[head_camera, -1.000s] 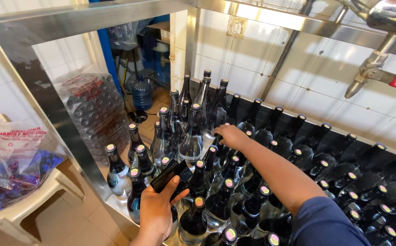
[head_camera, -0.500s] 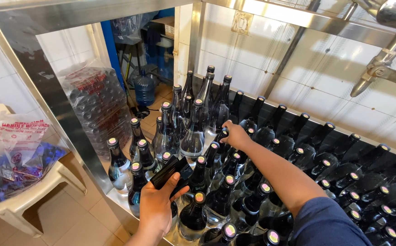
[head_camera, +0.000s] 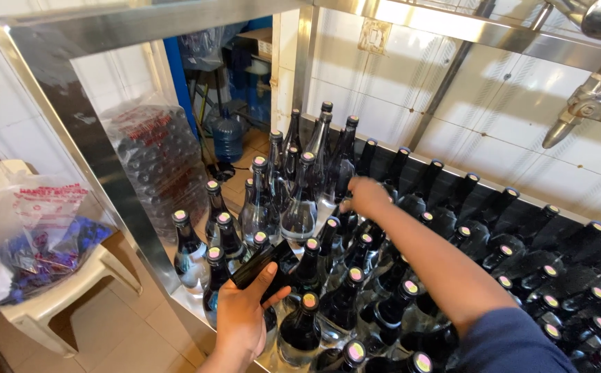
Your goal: Manually placing black caps or heat-shrink capsules onto the necks of glass bottles stored in a metal crate.
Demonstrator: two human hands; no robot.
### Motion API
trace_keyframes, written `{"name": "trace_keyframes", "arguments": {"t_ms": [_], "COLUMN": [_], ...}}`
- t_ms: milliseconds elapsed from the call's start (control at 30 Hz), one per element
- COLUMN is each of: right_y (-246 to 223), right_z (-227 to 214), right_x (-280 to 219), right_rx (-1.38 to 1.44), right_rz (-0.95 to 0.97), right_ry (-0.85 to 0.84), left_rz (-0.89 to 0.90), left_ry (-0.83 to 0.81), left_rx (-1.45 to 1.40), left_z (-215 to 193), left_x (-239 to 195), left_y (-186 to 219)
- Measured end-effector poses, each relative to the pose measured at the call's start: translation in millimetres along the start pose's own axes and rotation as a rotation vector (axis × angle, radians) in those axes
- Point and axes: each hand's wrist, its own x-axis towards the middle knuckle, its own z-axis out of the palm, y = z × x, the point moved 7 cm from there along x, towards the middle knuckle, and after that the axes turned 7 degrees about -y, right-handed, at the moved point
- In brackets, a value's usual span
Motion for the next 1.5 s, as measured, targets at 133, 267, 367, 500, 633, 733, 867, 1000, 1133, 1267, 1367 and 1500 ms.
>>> {"name": "trace_keyframes", "arguments": {"t_ms": [133,267,367,500,633,733,867,1000,1133,1267,1367,1500], "right_y": [-91,-155,-160,-153,-152,-153,-156,-152,-90,21,75,91], "right_z": [-87,-55,-40,-45,-42,-51,-53,-61,-102,-82,-43,-13], "right_x": [-123,-209,-215,-218,-214,-216,-222,-235,-170,-42,21,53], "right_rx": [0.360,0.471,0.674,0.636,0.641,0.602,0.640,0.258,0.268,0.305,0.116,0.139], "right_rz": [-0.252,-0.580,-0.754,-0.750,-0.651,-0.819,-0.752,-0.538,-0.321,-0.134,-0.213,-0.345], "right_ry": [-0.011,-0.305,-0.219,-0.130,-0.092,0.151,-0.105,-0.520,-0.336,0.079,0.243,0.277], "left_rz": [0.003,0.034,0.052,0.109,0.126,0.122,0.135,0.137,0.103,0.058,0.007,0.003], "left_ry": [0.015,-0.042,-0.064,-0.080,-0.102,-0.077,-0.030,-0.022,-0.044,-0.001,0.014,-0.010], "left_rx": [-0.017,-0.025,-0.029,-0.044,-0.007,0.019,-0.004,0.027,0.057,0.024,0.029,0.035], "left_z": [0,5,11,7,18,21,9,2,11,16,24,23], "left_x": [7,10,6,9,-2,-10,2,11,2,-9,-17,-7], "left_y": [-1,-7,-2,-4,7,13,4,-4,1,8,11,-1]}}
